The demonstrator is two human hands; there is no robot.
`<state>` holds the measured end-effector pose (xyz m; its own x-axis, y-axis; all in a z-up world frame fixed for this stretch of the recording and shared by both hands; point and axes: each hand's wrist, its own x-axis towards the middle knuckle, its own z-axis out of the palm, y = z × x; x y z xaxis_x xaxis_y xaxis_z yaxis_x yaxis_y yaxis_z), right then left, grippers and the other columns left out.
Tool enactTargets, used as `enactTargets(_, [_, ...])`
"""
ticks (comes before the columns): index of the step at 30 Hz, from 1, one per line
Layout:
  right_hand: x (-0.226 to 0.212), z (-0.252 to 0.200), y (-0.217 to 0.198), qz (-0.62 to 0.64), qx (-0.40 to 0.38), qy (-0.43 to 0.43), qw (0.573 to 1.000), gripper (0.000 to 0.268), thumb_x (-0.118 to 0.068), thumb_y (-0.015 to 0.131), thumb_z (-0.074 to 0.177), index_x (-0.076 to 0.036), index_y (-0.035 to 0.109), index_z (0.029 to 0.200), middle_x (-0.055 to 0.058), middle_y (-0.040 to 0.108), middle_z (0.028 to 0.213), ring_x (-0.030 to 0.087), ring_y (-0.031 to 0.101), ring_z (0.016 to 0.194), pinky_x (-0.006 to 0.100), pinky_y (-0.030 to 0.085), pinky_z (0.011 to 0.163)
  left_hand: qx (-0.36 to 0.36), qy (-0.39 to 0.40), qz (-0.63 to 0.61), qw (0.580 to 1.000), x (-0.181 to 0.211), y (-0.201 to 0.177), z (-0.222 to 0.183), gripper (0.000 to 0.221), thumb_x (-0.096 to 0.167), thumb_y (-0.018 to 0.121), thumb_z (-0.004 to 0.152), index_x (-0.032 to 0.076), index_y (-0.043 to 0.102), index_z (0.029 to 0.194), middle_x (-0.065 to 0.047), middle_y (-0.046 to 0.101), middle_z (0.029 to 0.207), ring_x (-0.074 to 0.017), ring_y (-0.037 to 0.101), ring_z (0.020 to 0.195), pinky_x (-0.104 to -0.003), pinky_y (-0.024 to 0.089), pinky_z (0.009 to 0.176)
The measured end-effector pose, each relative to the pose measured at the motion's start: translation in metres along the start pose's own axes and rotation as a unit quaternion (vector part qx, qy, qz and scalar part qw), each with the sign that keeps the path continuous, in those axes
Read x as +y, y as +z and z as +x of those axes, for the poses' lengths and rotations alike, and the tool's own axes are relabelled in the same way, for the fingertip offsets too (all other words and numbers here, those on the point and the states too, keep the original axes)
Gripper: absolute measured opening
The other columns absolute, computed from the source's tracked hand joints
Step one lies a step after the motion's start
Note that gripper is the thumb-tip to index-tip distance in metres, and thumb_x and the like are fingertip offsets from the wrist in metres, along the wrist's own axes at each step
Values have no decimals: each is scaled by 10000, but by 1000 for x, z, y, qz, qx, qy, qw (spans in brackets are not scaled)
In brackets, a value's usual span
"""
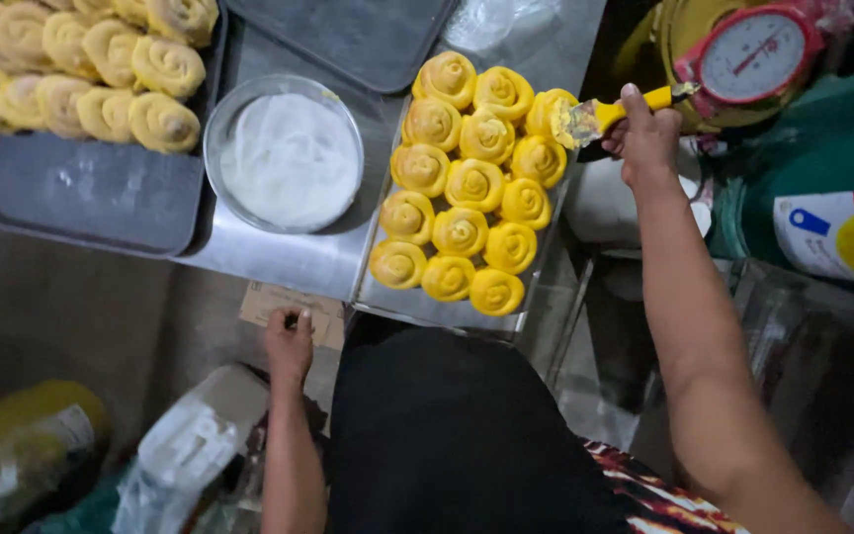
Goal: Apply yellow glaze or butter to the tops of rolled pastry dough using a brush.
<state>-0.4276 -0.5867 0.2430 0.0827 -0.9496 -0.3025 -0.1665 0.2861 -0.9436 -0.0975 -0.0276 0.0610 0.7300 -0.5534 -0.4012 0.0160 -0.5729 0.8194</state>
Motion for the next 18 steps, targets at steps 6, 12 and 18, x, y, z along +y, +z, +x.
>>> enactTargets(6, [-17,-22,1,-300,-10,-346,889,293,-269,751,1077,4,708,978,130,724,857,270,706,775,410,538,713,25,-4,-37,999,127,26,-34,467,88,686,945,58,539,1387,-68,696,824,-127,681,692,-314,545,633])
enactTargets(12, [-17,-107,13,-331,-187,-371,847,205,-228,706,1052,-39,687,974,125,726,919,294,725,837,394,555,744,-40,-103,-170,979,123,54,-22,501,82,632,1026,182,575,1513,-21,613,781,-97,582,629,-282,518,574])
enactTargets(18, [-9,-185,10,-294,-204,-221,907,177,-211,742,1005,-46,703,958,65,716,778,124,649,690,313,524,636,-80,-96,-128,984,125,50,-19,440,53,677,966,143,668,1396,0,692,791,-78,615,618,-260,519,572])
